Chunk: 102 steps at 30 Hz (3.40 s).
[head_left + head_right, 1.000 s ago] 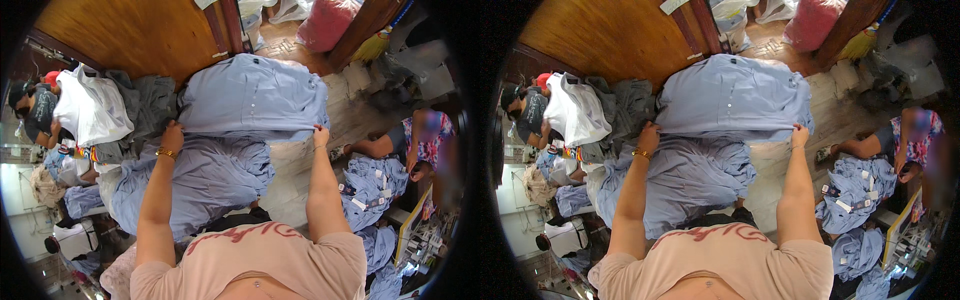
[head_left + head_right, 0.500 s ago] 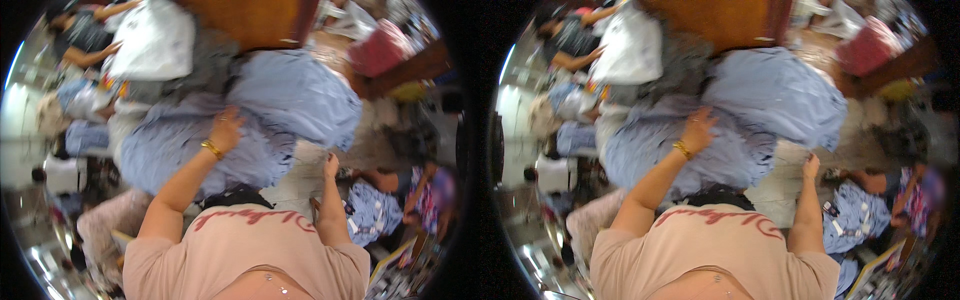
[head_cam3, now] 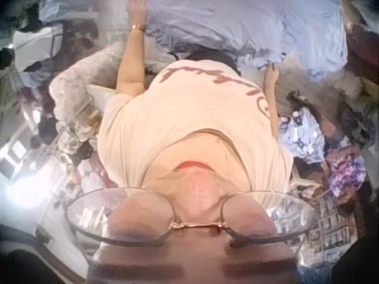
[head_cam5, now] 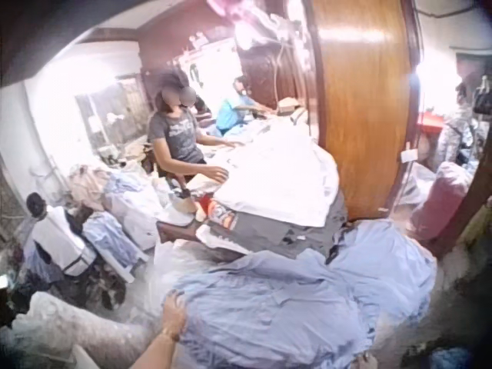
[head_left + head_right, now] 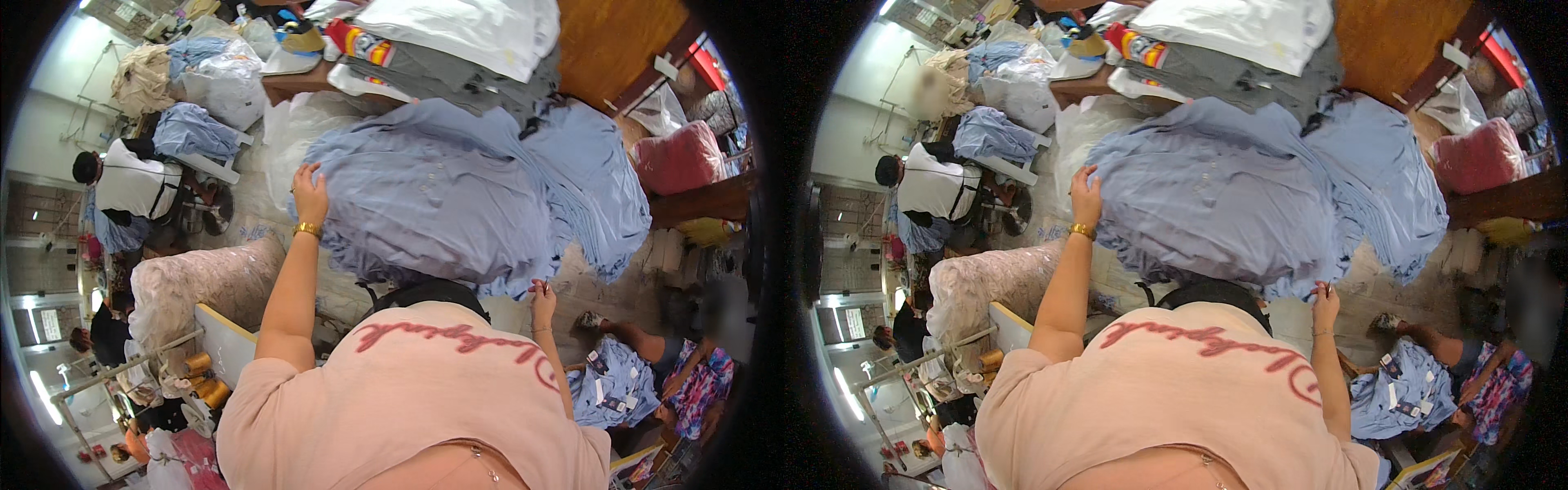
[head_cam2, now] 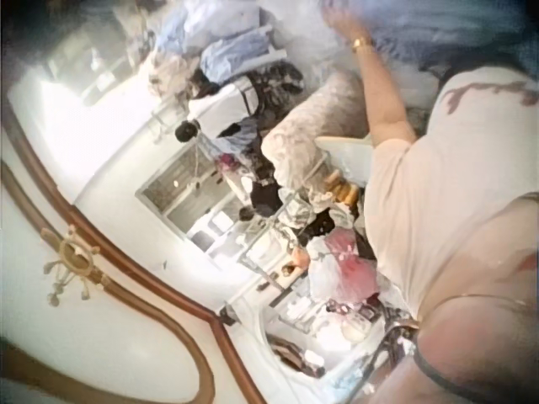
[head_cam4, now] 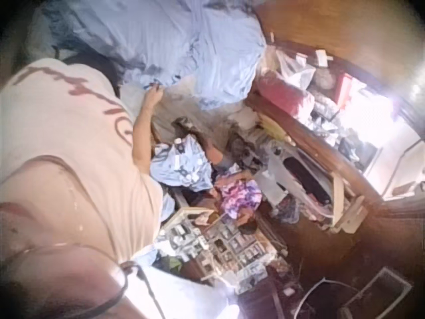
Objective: The person holds up blue collared shirts one at a time, uses small shears to snip off loose threads from the collar and button area, and then places the shirts into a large pile.
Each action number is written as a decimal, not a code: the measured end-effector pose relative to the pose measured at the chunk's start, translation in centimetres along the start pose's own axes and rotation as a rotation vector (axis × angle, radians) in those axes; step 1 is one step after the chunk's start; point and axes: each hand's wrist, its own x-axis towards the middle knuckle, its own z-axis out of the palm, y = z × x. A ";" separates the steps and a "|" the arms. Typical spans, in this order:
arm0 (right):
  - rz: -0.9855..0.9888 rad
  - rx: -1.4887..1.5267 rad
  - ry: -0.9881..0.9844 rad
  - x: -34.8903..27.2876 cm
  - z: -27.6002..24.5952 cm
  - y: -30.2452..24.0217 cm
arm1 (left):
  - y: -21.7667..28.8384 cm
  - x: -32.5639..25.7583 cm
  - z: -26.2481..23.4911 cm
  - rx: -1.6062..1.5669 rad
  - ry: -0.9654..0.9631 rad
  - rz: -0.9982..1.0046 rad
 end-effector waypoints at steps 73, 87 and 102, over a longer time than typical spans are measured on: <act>0.497 0.717 0.166 1.2 0.2 -14.7 | -7.0 -0.7 -6.0 -1.483 -0.589 -1.001; -0.435 0.390 0.069 -0.1 -12.0 -46.2 | 9.4 22.2 -23.5 -1.293 -0.336 0.117; -0.547 0.530 0.203 -2.6 -14.9 -48.8 | 9.9 22.0 -28.2 -1.256 -0.210 0.301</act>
